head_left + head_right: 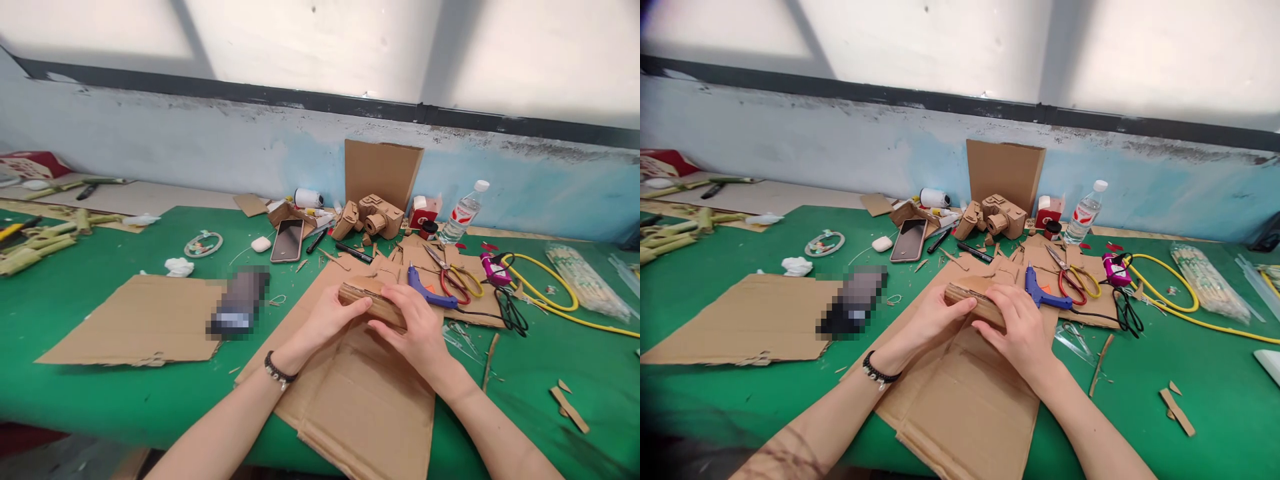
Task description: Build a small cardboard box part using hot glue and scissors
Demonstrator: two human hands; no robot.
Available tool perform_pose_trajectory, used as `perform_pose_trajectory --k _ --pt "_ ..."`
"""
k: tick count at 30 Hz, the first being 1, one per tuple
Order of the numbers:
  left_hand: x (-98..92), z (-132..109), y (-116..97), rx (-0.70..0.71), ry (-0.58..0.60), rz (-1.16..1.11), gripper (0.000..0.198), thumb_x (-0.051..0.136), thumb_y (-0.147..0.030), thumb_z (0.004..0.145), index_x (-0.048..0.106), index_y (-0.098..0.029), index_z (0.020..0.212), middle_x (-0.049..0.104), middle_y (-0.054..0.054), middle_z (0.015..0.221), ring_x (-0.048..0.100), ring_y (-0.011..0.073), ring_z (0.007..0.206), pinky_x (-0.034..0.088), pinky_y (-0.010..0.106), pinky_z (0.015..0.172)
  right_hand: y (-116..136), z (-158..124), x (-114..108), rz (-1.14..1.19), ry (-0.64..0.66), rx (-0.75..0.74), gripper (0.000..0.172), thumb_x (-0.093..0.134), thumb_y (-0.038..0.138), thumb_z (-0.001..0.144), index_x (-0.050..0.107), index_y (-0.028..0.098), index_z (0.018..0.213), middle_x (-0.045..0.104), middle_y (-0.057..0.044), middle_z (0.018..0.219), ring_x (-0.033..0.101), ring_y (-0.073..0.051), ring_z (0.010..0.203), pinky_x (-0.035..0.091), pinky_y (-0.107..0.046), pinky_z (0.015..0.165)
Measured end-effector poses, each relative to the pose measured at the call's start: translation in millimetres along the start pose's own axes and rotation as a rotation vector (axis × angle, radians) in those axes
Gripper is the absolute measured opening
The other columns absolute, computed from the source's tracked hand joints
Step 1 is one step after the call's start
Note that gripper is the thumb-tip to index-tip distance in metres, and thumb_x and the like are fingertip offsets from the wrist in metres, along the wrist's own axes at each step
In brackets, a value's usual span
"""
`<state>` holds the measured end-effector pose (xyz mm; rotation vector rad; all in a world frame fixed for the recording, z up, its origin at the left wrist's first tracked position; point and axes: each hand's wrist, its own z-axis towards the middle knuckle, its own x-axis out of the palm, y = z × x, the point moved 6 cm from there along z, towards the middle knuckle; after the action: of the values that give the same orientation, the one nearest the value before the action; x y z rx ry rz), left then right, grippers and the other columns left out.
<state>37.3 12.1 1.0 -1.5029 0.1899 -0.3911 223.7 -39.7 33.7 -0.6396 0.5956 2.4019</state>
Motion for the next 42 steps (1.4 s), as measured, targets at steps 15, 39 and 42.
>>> perform_pose_trajectory --k 15,39,42 --pt "2.6 -1.2 1.6 -0.032 0.033 -0.032 0.056 0.091 -0.052 0.096 0.085 -0.014 0.137 0.086 0.018 0.141 0.082 0.0361 0.13 0.064 0.045 0.115 -2.5 -3.9 0.0 0.016 -0.01 -0.015 0.05 0.084 0.024 0.104 0.066 0.026 0.151 0.086 -0.013 0.136 0.087 -0.028 0.121 0.075 -0.041 0.104" --pt "2.3 -1.5 1.2 -0.043 -0.018 -0.015 0.049 0.095 -0.057 0.09 0.088 -0.011 0.103 0.09 0.015 0.107 0.083 0.0286 0.098 0.065 0.037 0.094 6.1 -0.5 5.6 0.021 -0.065 -0.04 0.046 0.077 0.012 0.102 0.065 0.029 0.143 0.086 -0.01 0.13 0.088 -0.027 0.115 0.077 -0.042 0.097" --pt "2.7 -0.5 0.0 -0.043 -0.014 -0.011 0.049 0.095 -0.058 0.09 0.088 -0.011 0.105 0.09 0.015 0.108 0.083 0.0295 0.1 0.066 0.038 0.095 4.0 -1.2 7.0 0.031 -0.052 -0.035 0.045 0.077 0.014 0.102 0.065 0.029 0.143 0.085 -0.011 0.131 0.087 -0.027 0.117 0.077 -0.042 0.099"
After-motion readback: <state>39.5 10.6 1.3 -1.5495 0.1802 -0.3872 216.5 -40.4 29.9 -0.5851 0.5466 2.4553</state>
